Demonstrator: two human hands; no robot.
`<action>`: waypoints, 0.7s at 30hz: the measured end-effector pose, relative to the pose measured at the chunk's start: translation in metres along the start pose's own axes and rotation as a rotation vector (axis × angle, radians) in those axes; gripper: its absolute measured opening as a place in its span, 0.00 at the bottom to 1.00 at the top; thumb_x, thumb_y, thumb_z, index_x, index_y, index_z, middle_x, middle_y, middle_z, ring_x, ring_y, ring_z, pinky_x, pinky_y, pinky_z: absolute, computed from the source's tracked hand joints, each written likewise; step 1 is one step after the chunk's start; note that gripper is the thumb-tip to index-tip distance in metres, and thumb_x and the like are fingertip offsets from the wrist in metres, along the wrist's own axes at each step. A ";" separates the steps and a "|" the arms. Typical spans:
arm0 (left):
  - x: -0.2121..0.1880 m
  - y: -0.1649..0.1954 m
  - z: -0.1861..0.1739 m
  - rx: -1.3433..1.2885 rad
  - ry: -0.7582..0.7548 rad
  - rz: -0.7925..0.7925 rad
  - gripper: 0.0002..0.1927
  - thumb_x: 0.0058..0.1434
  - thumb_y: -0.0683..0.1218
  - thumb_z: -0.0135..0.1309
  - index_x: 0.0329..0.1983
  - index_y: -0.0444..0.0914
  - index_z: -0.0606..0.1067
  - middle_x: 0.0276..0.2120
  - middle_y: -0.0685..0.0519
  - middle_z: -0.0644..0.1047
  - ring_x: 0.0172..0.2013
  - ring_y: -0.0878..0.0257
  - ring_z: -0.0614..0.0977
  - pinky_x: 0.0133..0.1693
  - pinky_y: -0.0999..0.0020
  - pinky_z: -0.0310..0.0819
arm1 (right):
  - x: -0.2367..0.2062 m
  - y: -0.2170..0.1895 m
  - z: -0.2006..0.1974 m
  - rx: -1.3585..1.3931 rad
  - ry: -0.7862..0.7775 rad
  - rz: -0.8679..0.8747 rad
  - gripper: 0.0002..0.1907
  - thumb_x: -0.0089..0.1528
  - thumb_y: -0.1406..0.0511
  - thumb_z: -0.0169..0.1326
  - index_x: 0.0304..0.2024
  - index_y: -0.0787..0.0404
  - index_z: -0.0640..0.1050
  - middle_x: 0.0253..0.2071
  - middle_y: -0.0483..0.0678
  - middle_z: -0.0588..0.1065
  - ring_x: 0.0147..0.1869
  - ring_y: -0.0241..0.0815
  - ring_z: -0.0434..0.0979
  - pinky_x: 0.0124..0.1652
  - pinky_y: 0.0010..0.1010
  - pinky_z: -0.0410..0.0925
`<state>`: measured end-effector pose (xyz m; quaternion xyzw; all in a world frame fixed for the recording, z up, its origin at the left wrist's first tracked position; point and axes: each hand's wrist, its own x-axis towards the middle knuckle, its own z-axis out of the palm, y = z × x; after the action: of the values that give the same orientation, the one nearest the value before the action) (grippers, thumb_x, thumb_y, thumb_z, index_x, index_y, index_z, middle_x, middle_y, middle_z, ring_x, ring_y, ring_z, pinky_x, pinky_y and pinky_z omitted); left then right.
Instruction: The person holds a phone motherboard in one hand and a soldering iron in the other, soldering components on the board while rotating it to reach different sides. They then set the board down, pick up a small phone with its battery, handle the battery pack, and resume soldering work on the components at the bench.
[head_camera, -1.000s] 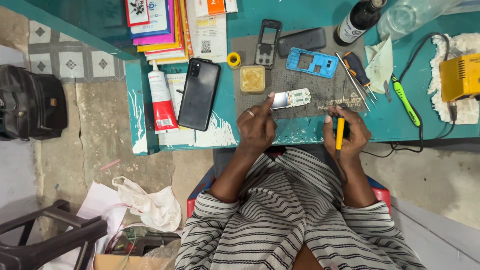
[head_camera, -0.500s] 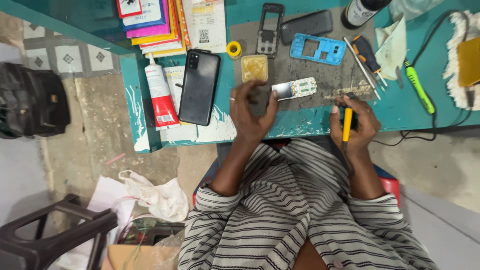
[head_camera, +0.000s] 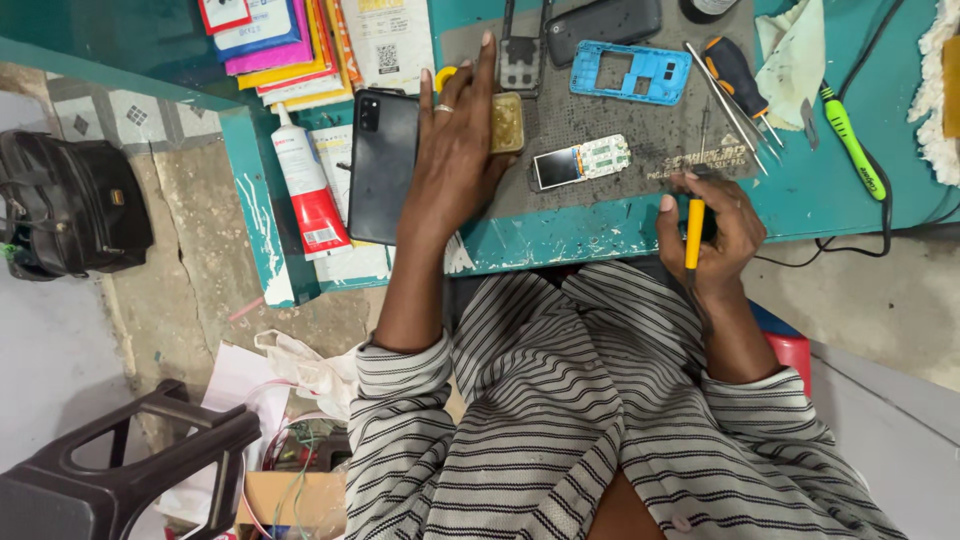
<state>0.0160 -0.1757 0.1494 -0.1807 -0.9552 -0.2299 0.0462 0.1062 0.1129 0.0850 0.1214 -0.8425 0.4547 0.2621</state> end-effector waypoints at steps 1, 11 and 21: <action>0.001 0.000 -0.001 0.001 -0.011 0.002 0.65 0.46 0.41 0.73 0.78 0.36 0.40 0.60 0.40 0.75 0.67 0.43 0.69 0.73 0.40 0.38 | 0.000 0.000 0.000 0.004 0.004 -0.001 0.14 0.66 0.75 0.63 0.53 0.67 0.76 0.47 0.56 0.81 0.50 0.50 0.83 0.50 0.34 0.75; -0.004 -0.004 -0.003 0.176 0.051 -0.005 0.61 0.56 0.43 0.71 0.80 0.35 0.39 0.53 0.38 0.78 0.67 0.45 0.70 0.74 0.38 0.30 | 0.001 0.006 -0.001 -0.009 -0.009 -0.022 0.15 0.65 0.75 0.63 0.52 0.67 0.75 0.46 0.56 0.81 0.49 0.51 0.83 0.50 0.37 0.75; -0.031 0.038 0.013 -0.166 0.274 0.084 0.26 0.67 0.38 0.67 0.66 0.40 0.72 0.46 0.50 0.80 0.51 0.55 0.80 0.63 0.55 0.69 | 0.004 0.003 -0.005 -0.001 0.003 -0.017 0.15 0.64 0.75 0.63 0.53 0.67 0.75 0.46 0.56 0.81 0.49 0.52 0.83 0.52 0.38 0.75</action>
<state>0.0585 -0.1481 0.1492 -0.1906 -0.9092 -0.3286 0.1705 0.1031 0.1188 0.0871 0.1278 -0.8414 0.4522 0.2671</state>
